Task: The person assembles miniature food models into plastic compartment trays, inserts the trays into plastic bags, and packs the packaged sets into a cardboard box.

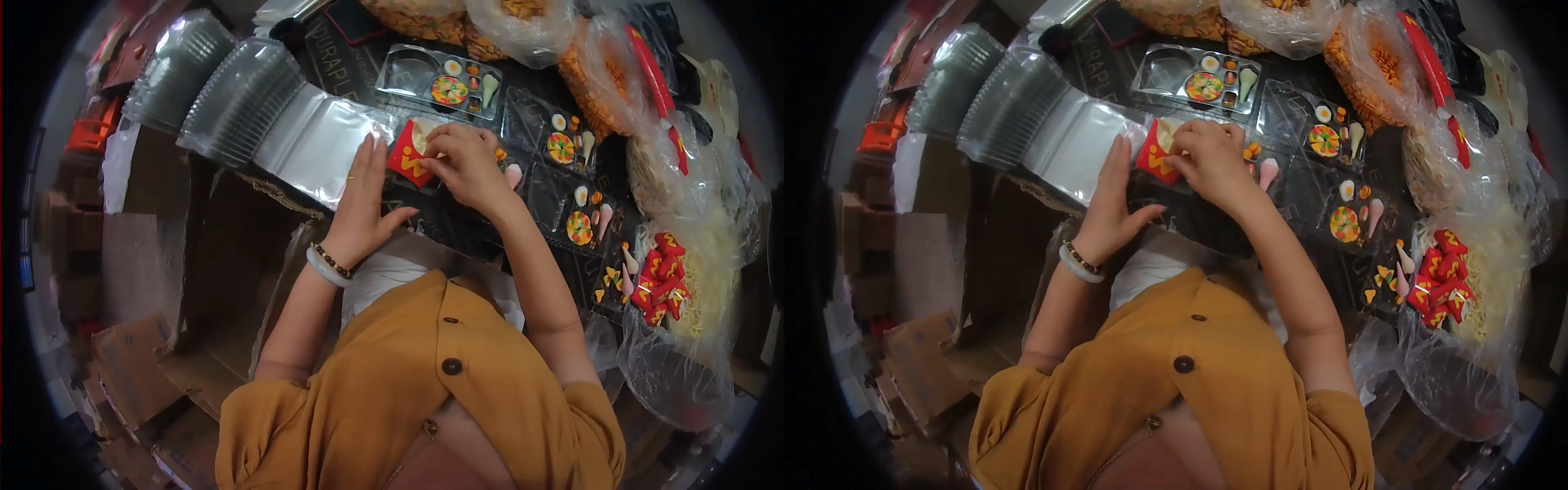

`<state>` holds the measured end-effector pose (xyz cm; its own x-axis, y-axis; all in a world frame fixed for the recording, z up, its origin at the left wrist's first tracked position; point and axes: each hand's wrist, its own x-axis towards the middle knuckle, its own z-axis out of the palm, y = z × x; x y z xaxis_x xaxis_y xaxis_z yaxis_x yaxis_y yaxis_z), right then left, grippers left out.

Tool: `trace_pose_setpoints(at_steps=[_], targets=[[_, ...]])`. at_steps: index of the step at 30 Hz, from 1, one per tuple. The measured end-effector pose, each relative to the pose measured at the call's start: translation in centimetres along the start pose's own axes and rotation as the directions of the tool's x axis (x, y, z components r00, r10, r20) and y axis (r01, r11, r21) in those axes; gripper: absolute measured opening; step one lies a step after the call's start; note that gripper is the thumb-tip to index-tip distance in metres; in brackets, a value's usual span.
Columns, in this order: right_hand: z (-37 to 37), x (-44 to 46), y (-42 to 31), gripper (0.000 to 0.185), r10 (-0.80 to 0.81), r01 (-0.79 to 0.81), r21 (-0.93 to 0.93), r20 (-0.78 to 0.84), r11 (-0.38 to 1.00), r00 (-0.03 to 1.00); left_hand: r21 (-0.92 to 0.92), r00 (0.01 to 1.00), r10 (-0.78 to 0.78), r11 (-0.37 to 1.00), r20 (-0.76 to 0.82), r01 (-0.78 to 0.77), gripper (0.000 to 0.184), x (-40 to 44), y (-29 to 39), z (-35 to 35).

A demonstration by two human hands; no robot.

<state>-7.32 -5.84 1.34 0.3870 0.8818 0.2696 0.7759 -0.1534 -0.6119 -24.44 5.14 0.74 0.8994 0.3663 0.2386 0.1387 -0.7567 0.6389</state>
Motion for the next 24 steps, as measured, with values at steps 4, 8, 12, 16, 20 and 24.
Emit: trace_pose_setpoints(at_steps=[4,8,12,16,20,24], targets=[[0.3,0.7,0.4,0.020,0.145,-0.141,-0.036,0.153,0.989,0.978,0.195,0.996,0.087,0.976,0.037,-0.092,0.081,0.4,-1.0,1.3],[1.2,0.5,0.2,0.021,-0.027,0.012,-0.145,-0.102,0.989,0.994,0.280,0.999,0.039,0.959,-0.012,-0.034,0.070,0.8,-1.0,3.3],[2.5,0.2,0.7,0.022,-0.075,0.050,-0.268,-0.085,0.962,0.994,0.365,0.996,0.025,0.931,-0.082,0.007,0.066,0.9,-0.4,5.0],[2.5,0.0,1.8,0.023,-0.168,0.127,-0.300,-0.115,0.945,0.979,0.370,0.994,0.016,0.929,-0.105,0.025,0.063,1.1,-0.2,5.8],[2.4,-0.4,2.1,0.025,-0.111,0.087,-0.278,-0.075,0.957,0.991,0.294,0.988,0.044,0.956,-0.146,0.001,0.056,1.5,-0.2,4.3],[0.6,-1.6,1.3,0.025,-0.088,0.044,-0.245,-0.172,0.968,0.981,0.349,0.870,0.076,0.930,-0.487,0.114,0.036,4.1,-3.7,-6.1]])
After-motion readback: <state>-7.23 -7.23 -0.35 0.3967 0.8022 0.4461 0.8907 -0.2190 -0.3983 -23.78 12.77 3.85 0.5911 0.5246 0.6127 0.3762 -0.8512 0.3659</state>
